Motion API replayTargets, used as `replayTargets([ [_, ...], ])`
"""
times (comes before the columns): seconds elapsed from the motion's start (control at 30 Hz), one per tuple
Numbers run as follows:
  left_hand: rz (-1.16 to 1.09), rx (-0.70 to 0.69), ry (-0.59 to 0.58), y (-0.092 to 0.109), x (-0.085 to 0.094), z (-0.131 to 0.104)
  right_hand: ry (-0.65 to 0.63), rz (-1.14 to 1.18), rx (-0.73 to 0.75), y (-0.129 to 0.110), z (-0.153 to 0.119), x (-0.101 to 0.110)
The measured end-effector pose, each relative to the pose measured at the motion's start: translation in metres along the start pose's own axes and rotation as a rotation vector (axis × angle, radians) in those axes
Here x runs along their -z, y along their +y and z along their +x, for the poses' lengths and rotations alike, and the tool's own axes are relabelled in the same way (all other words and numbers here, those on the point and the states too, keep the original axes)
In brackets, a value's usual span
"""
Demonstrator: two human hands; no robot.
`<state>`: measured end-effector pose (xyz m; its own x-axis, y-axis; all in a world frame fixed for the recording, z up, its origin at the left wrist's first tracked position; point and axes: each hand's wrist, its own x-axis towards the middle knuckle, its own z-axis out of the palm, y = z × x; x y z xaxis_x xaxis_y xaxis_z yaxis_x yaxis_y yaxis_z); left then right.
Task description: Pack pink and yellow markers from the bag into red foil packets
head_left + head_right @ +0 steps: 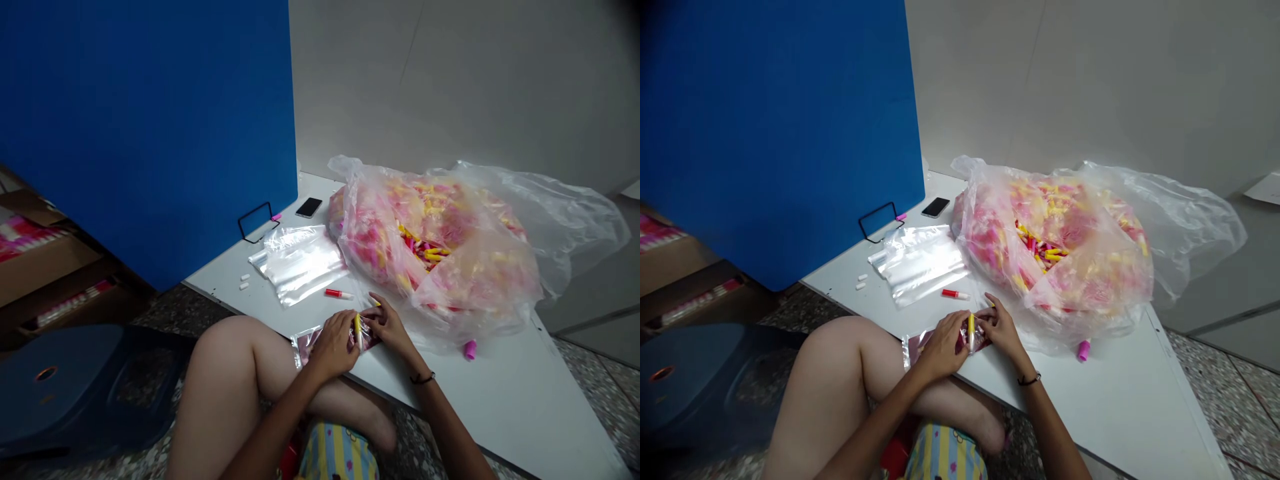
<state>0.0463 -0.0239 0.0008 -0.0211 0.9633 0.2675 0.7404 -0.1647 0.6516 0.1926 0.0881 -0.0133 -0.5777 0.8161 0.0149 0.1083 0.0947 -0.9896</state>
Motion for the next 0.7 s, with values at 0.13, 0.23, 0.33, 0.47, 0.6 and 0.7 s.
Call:
replayTargets([
  [0.13,-0.026,0.008,0.004,-0.003,0.000,0.003,0.021,-0.030,0.000,-0.002,0.001,-0.003],
  [0.23,-0.032,0.036,0.030,-0.009,0.001,0.008,0.056,-0.085,0.009,-0.005,0.000,-0.004],
  [0.33,-0.018,0.037,0.015,-0.012,0.003,0.013,0.068,-0.107,0.041,-0.005,-0.001,-0.003],
  [0.47,0.013,0.020,-0.003,-0.013,0.005,0.014,-0.052,-0.026,0.038,-0.004,-0.002,-0.001],
  [0.6,0.024,0.014,0.001,-0.011,0.005,0.013,-0.011,0.125,-0.033,-0.003,0.001,-0.001],
  [0.7,0.024,0.013,-0.010,-0.011,0.005,0.012,0.064,0.132,-0.065,-0.006,0.003,-0.003],
])
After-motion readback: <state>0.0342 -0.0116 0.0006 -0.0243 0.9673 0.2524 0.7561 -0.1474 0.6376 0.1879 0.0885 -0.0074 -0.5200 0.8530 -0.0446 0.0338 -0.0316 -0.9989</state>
